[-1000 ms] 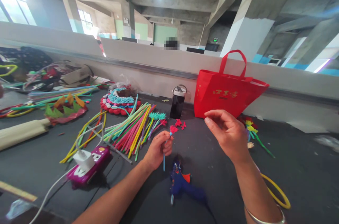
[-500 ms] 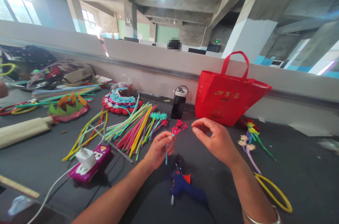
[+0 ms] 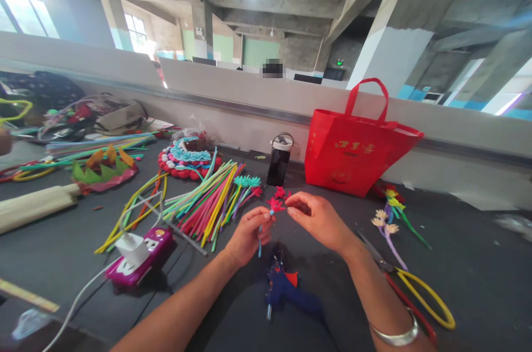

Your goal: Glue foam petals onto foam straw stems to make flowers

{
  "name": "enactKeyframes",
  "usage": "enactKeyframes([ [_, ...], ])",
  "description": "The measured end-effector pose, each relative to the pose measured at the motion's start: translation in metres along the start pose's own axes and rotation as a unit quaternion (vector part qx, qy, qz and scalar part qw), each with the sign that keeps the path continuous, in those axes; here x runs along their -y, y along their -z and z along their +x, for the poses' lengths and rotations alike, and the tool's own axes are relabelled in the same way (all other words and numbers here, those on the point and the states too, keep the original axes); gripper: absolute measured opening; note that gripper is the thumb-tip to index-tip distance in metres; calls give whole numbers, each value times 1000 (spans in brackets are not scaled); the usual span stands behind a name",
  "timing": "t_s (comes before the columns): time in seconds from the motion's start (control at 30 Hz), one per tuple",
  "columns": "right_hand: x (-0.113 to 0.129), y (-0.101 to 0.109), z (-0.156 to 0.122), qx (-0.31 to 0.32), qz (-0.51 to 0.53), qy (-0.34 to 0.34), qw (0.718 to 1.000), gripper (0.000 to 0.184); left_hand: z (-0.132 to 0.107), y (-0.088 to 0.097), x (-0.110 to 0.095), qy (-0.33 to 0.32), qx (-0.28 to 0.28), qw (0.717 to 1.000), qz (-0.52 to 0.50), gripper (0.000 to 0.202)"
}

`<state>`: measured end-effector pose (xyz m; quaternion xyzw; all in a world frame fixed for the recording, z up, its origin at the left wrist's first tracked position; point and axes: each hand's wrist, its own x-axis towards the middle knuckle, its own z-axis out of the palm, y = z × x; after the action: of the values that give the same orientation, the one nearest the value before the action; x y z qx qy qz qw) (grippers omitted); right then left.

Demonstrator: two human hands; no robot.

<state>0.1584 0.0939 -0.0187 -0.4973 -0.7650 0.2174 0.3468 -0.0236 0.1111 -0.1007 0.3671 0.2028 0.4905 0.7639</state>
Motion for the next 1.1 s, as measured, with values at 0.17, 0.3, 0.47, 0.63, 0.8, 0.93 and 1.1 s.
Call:
enactKeyframes([
  [0.17, -6, -7, 2, -12, -5, 0, 1000, 14, 2, 4, 0, 16, 14, 1000, 0, 17],
  [0.3, -6, -9, 2, -30, 0, 20, 999, 16, 3, 6, 0, 15, 5, 1000, 15, 20],
  [0.47, -1, -11, 2, -46, -20, 49, 998, 12, 3, 7, 1, 9, 0, 1000, 21, 22],
  [0.63, 0, -12, 3, -53, -32, 59, 996, 8, 2, 6, 1, 16, -5, 999, 33, 26],
  [0.8, 0, -13, 3, -51, -28, 60, 997, 8, 1, 5, 1, 17, -6, 999, 36, 24],
  [0.93, 2, -13, 2, -51, -40, 62, 996, 10, 2, 6, 2, 19, 0, 999, 39, 23],
  [1.1, 4, -15, 3, -60, -79, 49, 994, 10, 2, 5, 1, 20, 3, 999, 43, 24],
])
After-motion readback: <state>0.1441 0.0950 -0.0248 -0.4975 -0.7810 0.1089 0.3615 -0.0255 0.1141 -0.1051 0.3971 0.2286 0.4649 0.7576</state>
